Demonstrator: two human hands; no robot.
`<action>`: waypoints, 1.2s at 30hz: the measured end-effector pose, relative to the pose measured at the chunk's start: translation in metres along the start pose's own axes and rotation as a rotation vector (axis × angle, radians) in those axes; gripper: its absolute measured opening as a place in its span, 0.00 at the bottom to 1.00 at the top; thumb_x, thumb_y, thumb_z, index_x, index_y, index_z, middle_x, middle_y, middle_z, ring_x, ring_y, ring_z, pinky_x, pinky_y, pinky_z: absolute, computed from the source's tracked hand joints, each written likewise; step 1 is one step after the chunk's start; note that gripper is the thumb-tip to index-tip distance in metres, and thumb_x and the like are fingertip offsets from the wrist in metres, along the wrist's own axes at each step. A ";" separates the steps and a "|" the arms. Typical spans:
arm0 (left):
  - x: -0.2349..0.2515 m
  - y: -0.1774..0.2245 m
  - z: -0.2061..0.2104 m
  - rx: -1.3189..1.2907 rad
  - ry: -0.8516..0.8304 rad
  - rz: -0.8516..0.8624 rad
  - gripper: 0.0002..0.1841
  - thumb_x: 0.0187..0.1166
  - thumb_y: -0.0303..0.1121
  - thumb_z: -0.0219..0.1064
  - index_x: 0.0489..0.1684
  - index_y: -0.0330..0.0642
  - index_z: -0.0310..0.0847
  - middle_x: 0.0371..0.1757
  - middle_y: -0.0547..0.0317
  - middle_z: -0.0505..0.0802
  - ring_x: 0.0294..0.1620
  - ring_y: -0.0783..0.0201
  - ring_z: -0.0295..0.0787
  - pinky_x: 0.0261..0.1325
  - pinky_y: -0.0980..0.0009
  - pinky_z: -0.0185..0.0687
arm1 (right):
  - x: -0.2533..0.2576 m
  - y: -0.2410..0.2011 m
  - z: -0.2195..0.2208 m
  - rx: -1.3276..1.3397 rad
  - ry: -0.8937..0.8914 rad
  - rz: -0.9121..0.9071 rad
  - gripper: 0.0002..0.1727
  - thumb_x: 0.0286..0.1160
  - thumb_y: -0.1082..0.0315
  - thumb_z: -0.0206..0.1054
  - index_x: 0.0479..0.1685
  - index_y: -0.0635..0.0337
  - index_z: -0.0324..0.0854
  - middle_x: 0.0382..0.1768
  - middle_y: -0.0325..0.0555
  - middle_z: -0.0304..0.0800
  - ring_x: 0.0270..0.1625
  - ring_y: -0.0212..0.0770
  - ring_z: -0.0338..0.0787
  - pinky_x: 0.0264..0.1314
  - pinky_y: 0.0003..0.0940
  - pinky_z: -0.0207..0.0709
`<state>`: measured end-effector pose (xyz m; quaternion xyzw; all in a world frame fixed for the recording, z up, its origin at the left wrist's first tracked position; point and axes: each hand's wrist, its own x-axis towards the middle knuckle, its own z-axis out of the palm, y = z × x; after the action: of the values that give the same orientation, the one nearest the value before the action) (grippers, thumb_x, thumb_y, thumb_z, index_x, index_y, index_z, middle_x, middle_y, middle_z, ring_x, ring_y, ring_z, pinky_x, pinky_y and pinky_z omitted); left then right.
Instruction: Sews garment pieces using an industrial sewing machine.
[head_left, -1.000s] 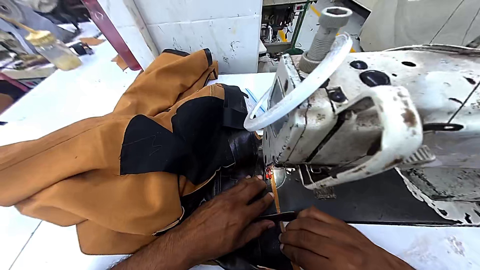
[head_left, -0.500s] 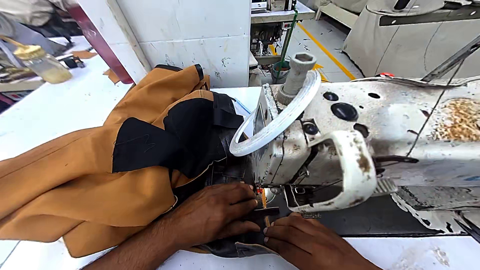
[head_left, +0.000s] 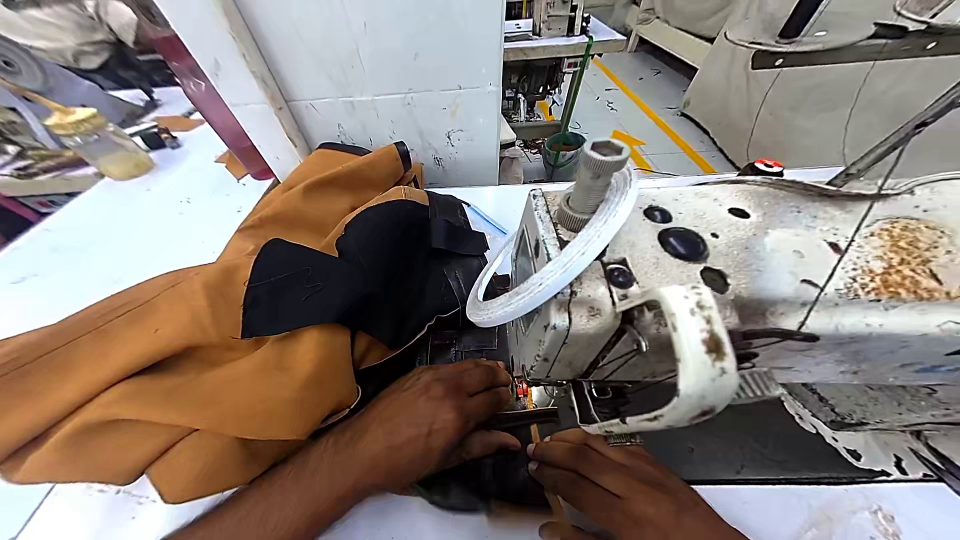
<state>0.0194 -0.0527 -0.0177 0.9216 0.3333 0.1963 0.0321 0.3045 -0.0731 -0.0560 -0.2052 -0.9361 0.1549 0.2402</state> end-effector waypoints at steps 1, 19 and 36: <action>-0.002 0.012 -0.004 0.057 -0.009 -0.102 0.22 0.85 0.55 0.59 0.49 0.45 0.89 0.53 0.60 0.94 0.59 0.66 0.91 0.60 0.71 0.87 | 0.000 0.001 0.000 -0.003 0.000 -0.010 0.20 0.88 0.51 0.58 0.64 0.53 0.85 0.69 0.42 0.88 0.72 0.43 0.83 0.72 0.39 0.72; -0.027 0.022 0.006 -0.111 0.153 -0.259 0.13 0.85 0.42 0.61 0.48 0.54 0.94 0.46 0.70 0.94 0.52 0.75 0.89 0.57 0.79 0.84 | 0.027 0.031 -0.006 -0.114 0.100 0.071 0.14 0.90 0.60 0.57 0.54 0.48 0.90 0.50 0.36 0.94 0.56 0.33 0.91 0.62 0.30 0.82; -0.032 0.006 0.001 -0.198 0.039 -0.113 0.18 0.82 0.30 0.58 0.59 0.59 0.93 0.53 0.66 0.93 0.56 0.71 0.86 0.60 0.77 0.81 | 0.024 0.032 -0.017 0.013 -0.027 0.093 0.17 0.87 0.71 0.57 0.64 0.47 0.88 0.56 0.46 0.94 0.55 0.43 0.94 0.53 0.36 0.86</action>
<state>0.0006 -0.0779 -0.0281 0.8896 0.3642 0.2442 0.1276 0.3043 -0.0315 -0.0448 -0.2451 -0.9276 0.1746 0.2215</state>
